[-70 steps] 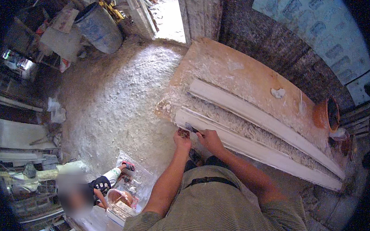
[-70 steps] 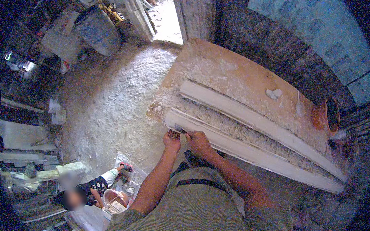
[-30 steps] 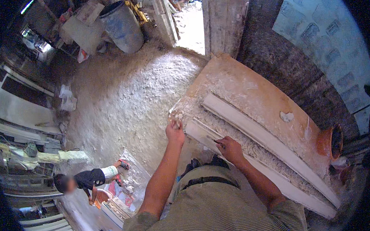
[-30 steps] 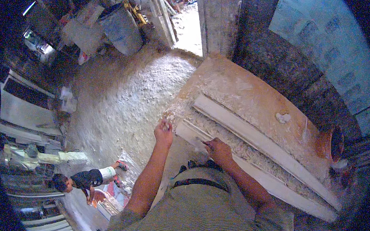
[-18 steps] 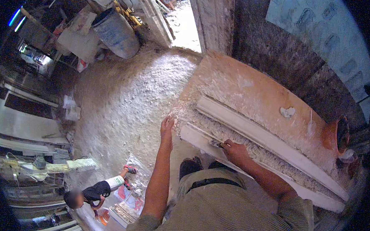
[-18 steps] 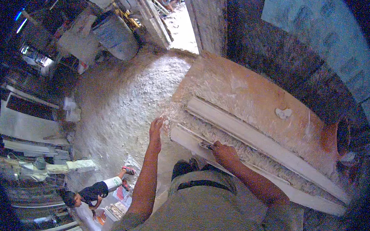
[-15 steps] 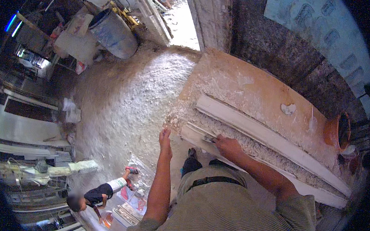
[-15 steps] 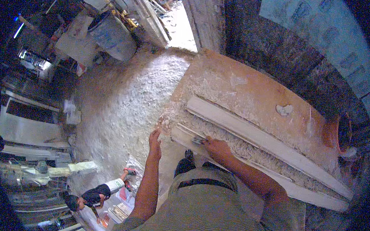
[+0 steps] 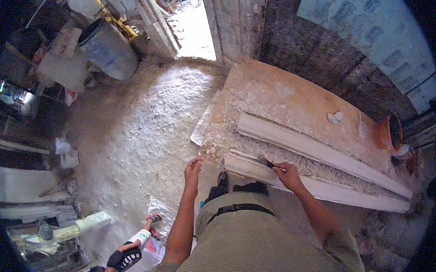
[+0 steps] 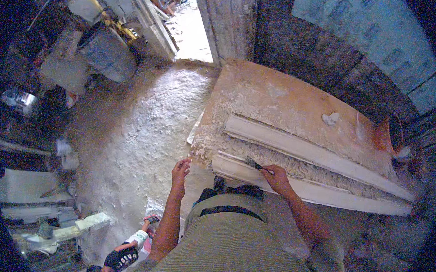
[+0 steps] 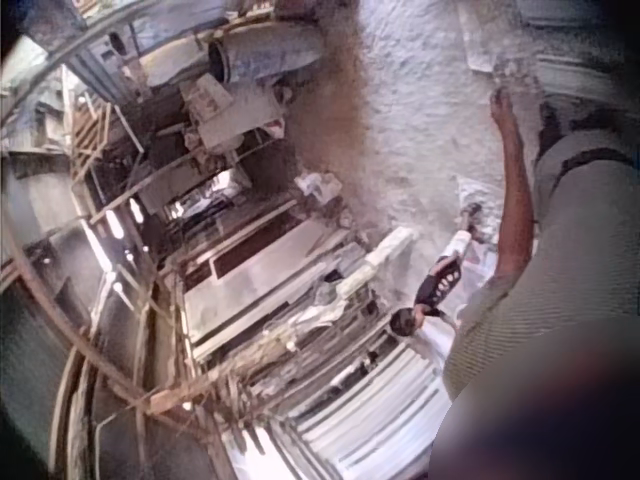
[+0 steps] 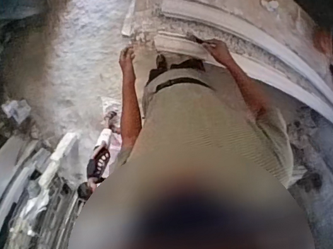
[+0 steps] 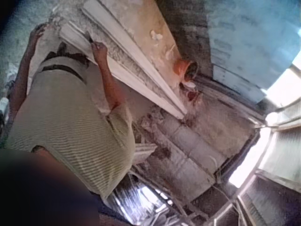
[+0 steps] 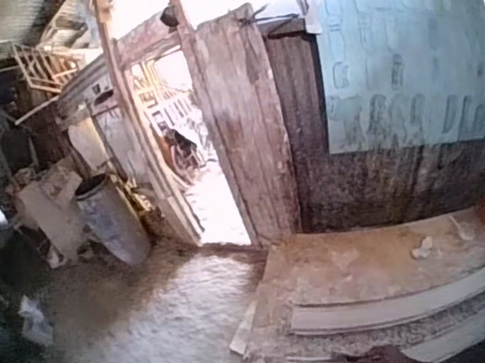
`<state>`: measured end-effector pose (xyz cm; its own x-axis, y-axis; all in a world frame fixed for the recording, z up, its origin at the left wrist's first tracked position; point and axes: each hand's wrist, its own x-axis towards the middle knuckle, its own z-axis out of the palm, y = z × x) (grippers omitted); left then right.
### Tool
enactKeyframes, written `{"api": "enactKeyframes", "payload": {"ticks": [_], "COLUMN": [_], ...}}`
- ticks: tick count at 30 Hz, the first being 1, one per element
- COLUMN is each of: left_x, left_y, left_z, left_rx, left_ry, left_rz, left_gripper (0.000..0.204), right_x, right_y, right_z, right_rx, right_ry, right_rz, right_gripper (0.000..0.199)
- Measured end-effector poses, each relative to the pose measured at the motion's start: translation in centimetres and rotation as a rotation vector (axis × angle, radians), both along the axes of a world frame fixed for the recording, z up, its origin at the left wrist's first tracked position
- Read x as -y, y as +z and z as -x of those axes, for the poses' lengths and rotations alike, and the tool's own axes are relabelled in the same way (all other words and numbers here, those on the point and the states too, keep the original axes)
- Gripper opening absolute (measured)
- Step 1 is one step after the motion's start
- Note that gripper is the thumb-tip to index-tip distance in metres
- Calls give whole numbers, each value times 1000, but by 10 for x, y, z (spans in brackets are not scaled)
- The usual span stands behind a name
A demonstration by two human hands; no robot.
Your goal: The person uses a small metal scraper to remove dried material from the grooves and edges of long white wooden moldings resting on a workbench. The person works along the length of the pieces, occasionally adjusting their position.
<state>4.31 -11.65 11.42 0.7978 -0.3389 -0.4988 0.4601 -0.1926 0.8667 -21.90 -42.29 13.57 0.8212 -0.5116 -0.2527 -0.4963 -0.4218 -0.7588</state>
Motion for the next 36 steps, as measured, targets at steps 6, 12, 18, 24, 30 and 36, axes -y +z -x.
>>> {"api": "enactKeyframes", "payload": {"ticks": [6,12,18,24,30,36], "left_x": [30,76,95,112,122,119], "left_y": [-16,-44,-39,-32,-37,-19], "left_z": [-10,-28,-56,-83,-99,-83], "left_rx": [349,597,180,272,206,306], "left_ry": [-495,-864,-1001,-1307,-1510,-1325], "left_rz": [-184,-370,-341,-450,-316,-363], "left_gripper": [37,40,39,41,43,42], "right_x": [-76,-106,-105,-126,-134,-113], "right_y": [-25,8,22,18,13,11], "right_z": [-98,-98,-9,53,79,78], "right_rx": [113,228,103,102,132,113], "right_ry": [-139,-193,-590,-917,-987,-944], "right_rz": [-18,146,26,82,142,131], "right_gripper": [31,29,31,29,29,28]}}
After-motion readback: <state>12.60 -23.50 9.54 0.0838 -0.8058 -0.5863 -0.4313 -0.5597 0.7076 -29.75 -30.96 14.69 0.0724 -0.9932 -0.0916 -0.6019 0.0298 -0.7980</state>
